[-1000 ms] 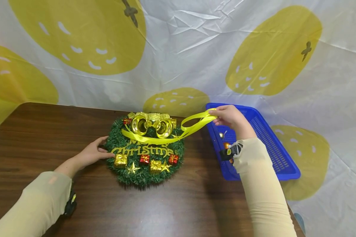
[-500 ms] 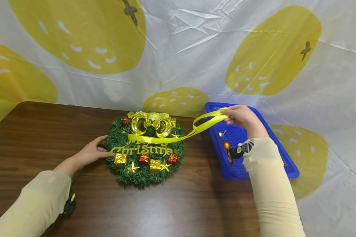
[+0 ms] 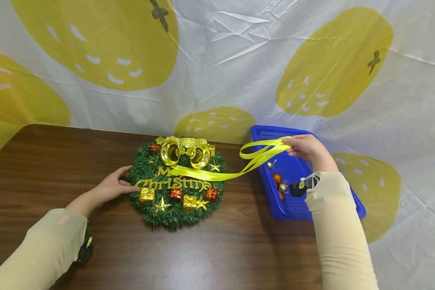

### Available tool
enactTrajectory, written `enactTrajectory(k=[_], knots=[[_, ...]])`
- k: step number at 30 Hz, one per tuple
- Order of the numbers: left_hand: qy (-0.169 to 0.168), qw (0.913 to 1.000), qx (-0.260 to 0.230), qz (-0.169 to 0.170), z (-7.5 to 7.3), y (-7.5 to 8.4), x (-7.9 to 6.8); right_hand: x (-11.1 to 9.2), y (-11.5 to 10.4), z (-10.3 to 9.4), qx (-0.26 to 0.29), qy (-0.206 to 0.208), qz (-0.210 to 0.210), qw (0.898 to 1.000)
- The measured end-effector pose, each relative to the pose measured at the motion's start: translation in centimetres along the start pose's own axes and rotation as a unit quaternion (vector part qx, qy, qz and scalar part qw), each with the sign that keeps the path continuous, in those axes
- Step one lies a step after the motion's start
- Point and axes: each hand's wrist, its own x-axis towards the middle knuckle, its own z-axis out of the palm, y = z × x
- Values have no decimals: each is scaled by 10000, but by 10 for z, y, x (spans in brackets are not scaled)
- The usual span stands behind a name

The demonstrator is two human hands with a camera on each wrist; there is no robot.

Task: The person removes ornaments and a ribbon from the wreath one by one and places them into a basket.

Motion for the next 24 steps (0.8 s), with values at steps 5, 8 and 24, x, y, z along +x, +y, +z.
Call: enactTrajectory(k=[5,8,24], knots=[[26,10000,33,1,1,-2,0,-2,0,-8,-58,263,213,9994],[48,10000,50,-2,1,-2,0,-4,-1,-14,-46,403,229,9989],[6,10000,48,5,0,-1,0,-15,12,-50,1650,876,135,9823]])
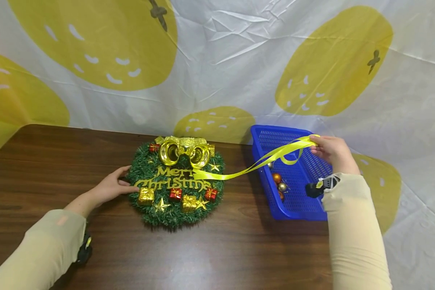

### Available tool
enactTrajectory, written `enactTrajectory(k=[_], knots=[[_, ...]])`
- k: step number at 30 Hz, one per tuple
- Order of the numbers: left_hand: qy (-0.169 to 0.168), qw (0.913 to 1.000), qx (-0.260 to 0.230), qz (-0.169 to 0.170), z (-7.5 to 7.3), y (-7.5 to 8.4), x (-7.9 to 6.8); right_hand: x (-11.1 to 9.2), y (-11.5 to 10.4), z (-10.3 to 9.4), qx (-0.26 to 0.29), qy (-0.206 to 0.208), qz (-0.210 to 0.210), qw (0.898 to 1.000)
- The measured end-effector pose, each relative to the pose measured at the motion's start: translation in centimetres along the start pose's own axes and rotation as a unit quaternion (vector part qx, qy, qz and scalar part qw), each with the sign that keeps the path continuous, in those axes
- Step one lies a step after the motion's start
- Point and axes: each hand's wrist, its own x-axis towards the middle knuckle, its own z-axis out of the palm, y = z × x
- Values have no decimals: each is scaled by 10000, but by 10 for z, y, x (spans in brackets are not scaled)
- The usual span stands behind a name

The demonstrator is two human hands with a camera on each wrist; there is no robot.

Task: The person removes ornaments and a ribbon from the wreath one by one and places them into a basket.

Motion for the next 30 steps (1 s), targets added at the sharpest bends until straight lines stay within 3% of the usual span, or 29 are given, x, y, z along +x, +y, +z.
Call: enactTrajectory(k=[4,11,17,22,30], knots=[[-3,10000,2,-14,1,0,0,-2,-1,-6,183,66,-21,9998],[0,10000,19,-24,1,1,0,-5,-12,-12,498,561,161,9971],[-11,10000,16,-9,0,2,-1,-8,-31,-12,1441,832,213,9858],[-32,10000,19,-25,0,3,-2,-9,-47,-13,2507,850,132,9642],[-24,10000,14,-3,0,-2,0,-22,-86,-24,3830,1265,-165,9149]])
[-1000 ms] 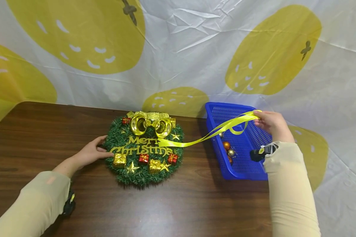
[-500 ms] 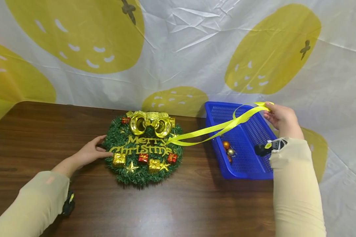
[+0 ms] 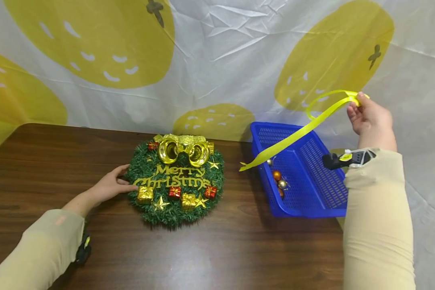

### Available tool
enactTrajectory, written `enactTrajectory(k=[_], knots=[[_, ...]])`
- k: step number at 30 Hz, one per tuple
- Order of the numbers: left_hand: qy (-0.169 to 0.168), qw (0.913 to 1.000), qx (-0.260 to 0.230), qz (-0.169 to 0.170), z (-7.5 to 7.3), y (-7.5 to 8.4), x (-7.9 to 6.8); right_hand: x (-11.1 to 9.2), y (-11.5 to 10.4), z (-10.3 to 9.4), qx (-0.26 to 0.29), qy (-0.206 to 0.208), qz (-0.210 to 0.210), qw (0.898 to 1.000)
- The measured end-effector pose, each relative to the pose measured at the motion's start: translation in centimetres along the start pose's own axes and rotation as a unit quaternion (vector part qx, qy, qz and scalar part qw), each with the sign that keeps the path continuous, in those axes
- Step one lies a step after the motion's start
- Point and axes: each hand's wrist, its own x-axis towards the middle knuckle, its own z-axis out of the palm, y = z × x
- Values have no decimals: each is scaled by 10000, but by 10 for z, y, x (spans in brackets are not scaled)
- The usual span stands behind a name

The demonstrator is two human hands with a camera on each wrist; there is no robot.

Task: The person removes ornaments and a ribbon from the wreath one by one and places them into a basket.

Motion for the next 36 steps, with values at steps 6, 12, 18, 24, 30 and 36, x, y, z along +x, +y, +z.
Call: enactTrajectory(k=[6,12,18,24,30,36], knots=[[35,10000,-6,34,0,-1,-1,-14,-31,5,564,235,-307,9977],[58,10000,-36,28,-2,-1,-3,-17,-41,0,703,380,-505,9955],[35,10000,51,11,-2,-1,-3,-12,-32,-7,552,288,-139,9980],[26,10000,23,-14,0,-2,-4,-9,-29,-14,683,435,-359,9961],[31,10000,34,-21,-2,-4,-5,-14,-38,-12,1061,570,-1186,9856],[33,10000,23,-18,-3,-3,-5,-22,-45,-8,1154,619,-1540,9794]])
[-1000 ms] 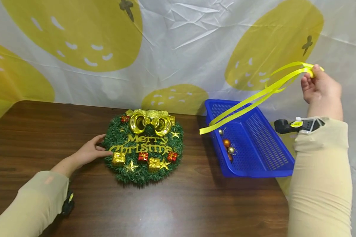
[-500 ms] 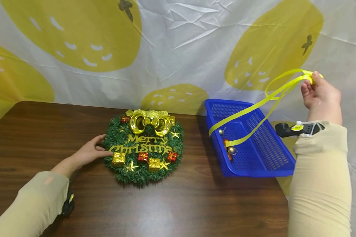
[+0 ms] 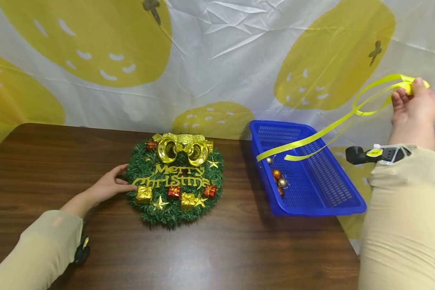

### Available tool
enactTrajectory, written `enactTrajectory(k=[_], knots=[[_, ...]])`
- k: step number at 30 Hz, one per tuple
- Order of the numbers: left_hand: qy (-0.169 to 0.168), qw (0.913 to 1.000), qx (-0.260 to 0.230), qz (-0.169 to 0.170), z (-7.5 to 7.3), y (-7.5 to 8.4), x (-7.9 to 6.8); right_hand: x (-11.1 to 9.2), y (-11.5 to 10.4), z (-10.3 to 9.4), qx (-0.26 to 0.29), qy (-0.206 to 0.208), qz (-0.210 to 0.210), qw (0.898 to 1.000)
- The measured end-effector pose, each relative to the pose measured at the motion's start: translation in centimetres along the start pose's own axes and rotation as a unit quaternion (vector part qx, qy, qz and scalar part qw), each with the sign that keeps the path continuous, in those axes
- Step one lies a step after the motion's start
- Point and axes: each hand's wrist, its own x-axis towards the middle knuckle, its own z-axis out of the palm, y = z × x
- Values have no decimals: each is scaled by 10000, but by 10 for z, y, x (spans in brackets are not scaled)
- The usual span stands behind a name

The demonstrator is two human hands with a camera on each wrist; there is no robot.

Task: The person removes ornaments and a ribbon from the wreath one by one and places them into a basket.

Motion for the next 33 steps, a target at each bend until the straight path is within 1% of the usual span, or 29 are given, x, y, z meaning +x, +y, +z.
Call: enactTrajectory(k=[6,11,14,19,22,23,29,33], knots=[[-17,10000,25,-12,1,0,-1,-3,-4,-5,175,110,-270,9994],[24,10000,32,3,0,1,-1,-5,-7,-6,277,167,-292,9991],[15,10000,21,7,-1,2,-1,-5,-4,-6,232,156,-326,9991],[-24,10000,-47,11,0,3,1,-3,8,-7,139,207,-413,9988],[-31,10000,-37,24,-1,2,1,-1,14,-8,75,243,-307,9992],[-32,10000,-27,19,-1,2,1,-1,16,-8,63,240,-214,9995],[-47,10000,-18,11,-1,0,2,2,23,-5,194,273,546,9979],[-57,10000,-59,20,-1,0,2,0,28,-1,298,259,730,9965]])
